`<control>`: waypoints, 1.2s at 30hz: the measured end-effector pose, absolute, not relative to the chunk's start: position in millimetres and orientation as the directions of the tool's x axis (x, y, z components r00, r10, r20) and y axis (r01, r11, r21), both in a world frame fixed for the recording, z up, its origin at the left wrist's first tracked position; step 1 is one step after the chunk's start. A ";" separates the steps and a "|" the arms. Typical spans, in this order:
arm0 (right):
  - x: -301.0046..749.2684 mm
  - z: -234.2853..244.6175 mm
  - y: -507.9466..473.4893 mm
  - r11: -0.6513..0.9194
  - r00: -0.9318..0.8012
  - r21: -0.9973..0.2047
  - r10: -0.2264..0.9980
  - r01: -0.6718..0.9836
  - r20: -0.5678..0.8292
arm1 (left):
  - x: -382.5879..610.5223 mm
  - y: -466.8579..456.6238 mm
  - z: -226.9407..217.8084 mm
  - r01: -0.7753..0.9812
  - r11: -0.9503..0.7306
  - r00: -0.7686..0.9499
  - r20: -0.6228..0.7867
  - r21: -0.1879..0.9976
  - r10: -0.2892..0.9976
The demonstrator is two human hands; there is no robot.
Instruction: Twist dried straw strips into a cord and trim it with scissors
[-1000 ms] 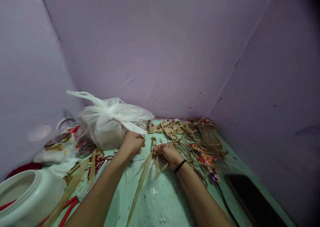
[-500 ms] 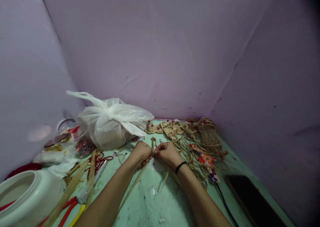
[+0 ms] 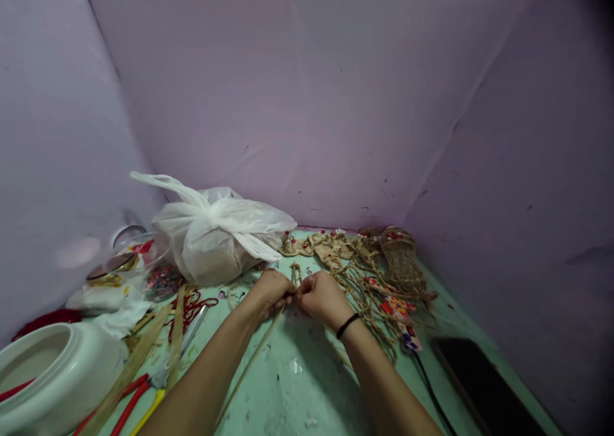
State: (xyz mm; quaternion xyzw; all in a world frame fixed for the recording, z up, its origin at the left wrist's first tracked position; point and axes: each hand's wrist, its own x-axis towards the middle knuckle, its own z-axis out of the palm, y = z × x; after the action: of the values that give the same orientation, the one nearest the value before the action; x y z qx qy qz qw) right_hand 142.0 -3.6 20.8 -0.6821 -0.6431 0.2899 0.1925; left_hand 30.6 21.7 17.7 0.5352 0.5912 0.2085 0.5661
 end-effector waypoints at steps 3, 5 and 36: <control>149.3 17.0 -0.7 -0.122 -0.044 -0.716 0.977 0.687 -0.208 | 25.7 25.3 12.9 0.361 0.349 0.241 -0.448 0.865 0.861; 156.9 14.1 3.0 -0.181 -0.017 -0.776 0.971 0.604 -0.239 | 22.6 28.5 9.5 0.332 0.358 0.268 -0.451 0.873 0.851; 145.2 4.7 2.0 -0.406 -0.070 -0.914 0.912 -0.013 -0.404 | 33.4 3.8 40.2 0.870 -0.112 0.211 -0.156 0.481 0.965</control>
State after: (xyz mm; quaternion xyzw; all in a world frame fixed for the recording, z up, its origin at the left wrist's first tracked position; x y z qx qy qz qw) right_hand 145.2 2.0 4.7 -0.5693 -0.3949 0.6156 0.3754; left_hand 33.4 3.8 40.2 0.7392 0.6205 0.0984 0.2426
